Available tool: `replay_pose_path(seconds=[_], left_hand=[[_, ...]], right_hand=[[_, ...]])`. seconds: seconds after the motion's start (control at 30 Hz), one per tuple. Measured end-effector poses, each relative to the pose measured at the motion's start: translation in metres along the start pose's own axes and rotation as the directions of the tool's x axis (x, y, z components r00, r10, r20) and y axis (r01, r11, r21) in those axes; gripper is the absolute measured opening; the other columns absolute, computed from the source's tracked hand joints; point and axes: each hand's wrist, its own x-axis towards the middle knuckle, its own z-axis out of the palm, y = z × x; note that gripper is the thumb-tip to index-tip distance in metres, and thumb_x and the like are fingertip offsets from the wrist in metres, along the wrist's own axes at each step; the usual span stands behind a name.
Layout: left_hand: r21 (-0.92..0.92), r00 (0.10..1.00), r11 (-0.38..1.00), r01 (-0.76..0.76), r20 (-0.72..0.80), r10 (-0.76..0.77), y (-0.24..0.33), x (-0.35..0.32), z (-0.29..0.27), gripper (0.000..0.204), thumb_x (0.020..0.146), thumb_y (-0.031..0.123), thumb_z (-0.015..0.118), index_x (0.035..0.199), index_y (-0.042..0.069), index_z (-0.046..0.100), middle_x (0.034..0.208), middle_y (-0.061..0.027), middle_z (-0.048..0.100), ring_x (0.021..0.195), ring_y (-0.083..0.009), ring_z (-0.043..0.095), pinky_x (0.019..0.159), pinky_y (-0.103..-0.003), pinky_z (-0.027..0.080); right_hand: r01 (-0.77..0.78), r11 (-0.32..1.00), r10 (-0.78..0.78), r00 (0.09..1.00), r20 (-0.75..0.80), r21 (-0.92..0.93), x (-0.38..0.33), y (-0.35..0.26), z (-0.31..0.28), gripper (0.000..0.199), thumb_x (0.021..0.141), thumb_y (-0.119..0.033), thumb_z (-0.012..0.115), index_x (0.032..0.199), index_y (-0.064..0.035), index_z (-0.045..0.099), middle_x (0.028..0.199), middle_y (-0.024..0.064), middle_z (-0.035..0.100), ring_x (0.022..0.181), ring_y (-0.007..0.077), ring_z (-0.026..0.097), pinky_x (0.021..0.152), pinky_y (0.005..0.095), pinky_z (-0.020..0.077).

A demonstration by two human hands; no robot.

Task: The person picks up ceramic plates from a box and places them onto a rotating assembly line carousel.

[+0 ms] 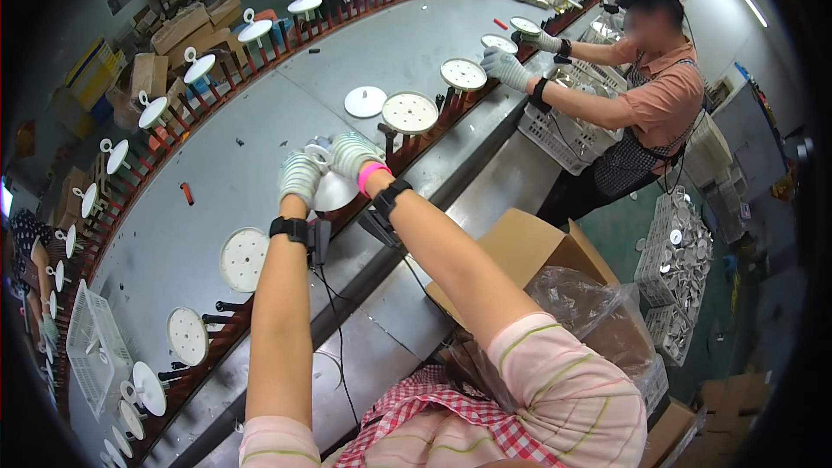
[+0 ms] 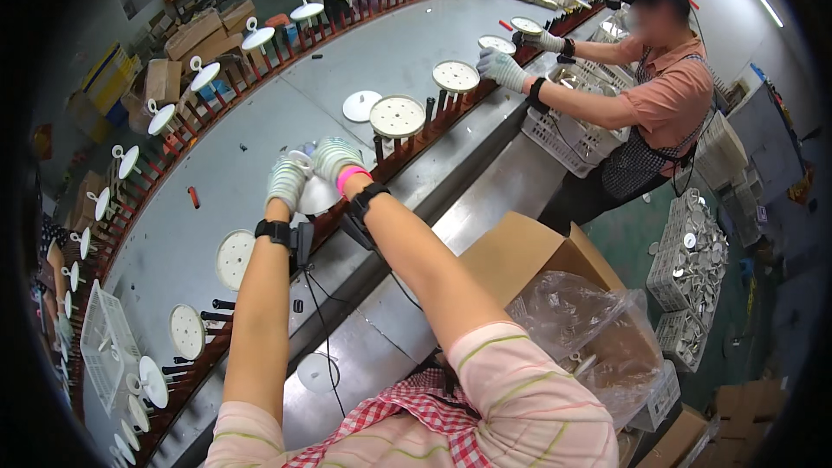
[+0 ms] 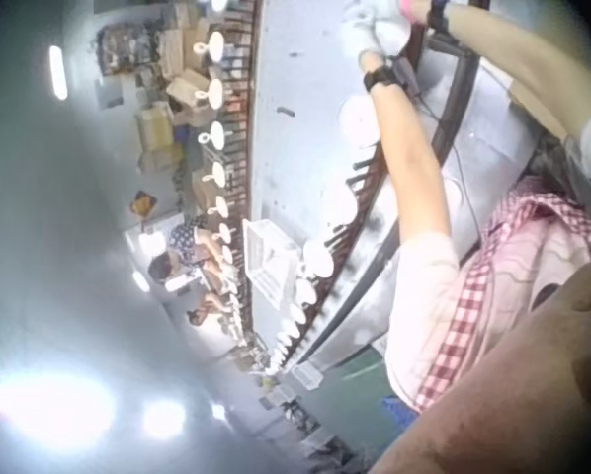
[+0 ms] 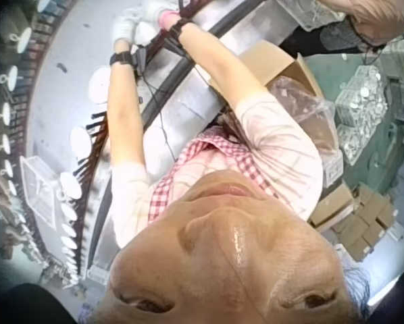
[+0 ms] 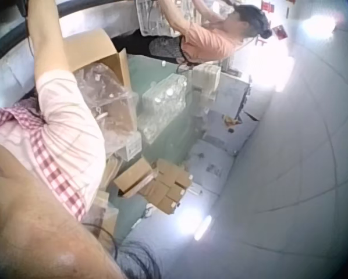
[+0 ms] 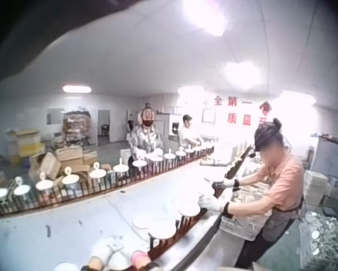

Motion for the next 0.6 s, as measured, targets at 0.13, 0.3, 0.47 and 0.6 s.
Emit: replay_pose_path(seconds=[0.13,0.3,0.47,0.6], left_hand=[[0.005,0.998,0.998,0.067,0.006,-0.067,0.044,-0.024,-0.01,0.044,0.076,0.038,0.058,0.108,0.006,0.06,0.099,-0.0253,0.061,0.093,-0.0375,0.06,0.076,-0.042,0.05],[0.079,0.984,0.99,0.118,-0.146,-0.105,-0.017,-0.035,-0.019,0.042,0.073,0.035,0.064,0.093,-0.001,0.065,0.091,-0.0227,0.064,0.089,-0.0375,0.062,0.077,-0.042,0.05],[-0.336,0.943,0.926,0.171,-0.217,-0.253,-0.057,-0.062,-0.044,0.035,0.079,0.024,0.057,0.107,0.003,0.06,0.095,-0.0198,0.064,0.082,-0.0316,0.062,0.072,-0.039,0.049],[-0.153,0.804,0.973,-0.175,-0.592,0.052,-0.039,-0.119,-0.105,0.039,0.09,0.026,0.046,0.114,-0.004,0.053,0.102,-0.0229,0.06,0.09,-0.0347,0.059,0.082,-0.041,0.046]], right_hand=[[-0.074,0.986,0.087,0.993,0.081,-0.147,0.03,0.045,0.013,0.038,0.088,-0.037,0.042,0.11,-0.0103,0.058,0.104,0.0207,0.061,0.097,0.0355,0.058,0.083,0.0426,0.0475],[0.07,0.997,-0.077,0.967,-0.245,-0.038,-0.031,0.006,0.035,0.039,0.092,-0.037,0.032,0.11,-0.0077,0.053,0.1,0.0216,0.061,0.092,0.0378,0.059,0.082,0.0462,0.0458],[0.205,0.782,-0.273,0.962,0.028,0.588,-0.202,0.037,0.022,0.042,0.09,-0.039,0.047,0.101,-0.0002,0.058,0.096,0.0187,0.062,0.084,0.0309,0.06,0.078,0.0392,0.0463],[-0.428,0.298,-0.14,0.865,0.482,0.853,-0.358,0.11,-0.079,0.026,0.086,-0.025,0.059,0.086,0.0004,0.065,0.07,0.0054,0.062,0.058,0.0124,0.056,0.053,0.0244,0.0445]])
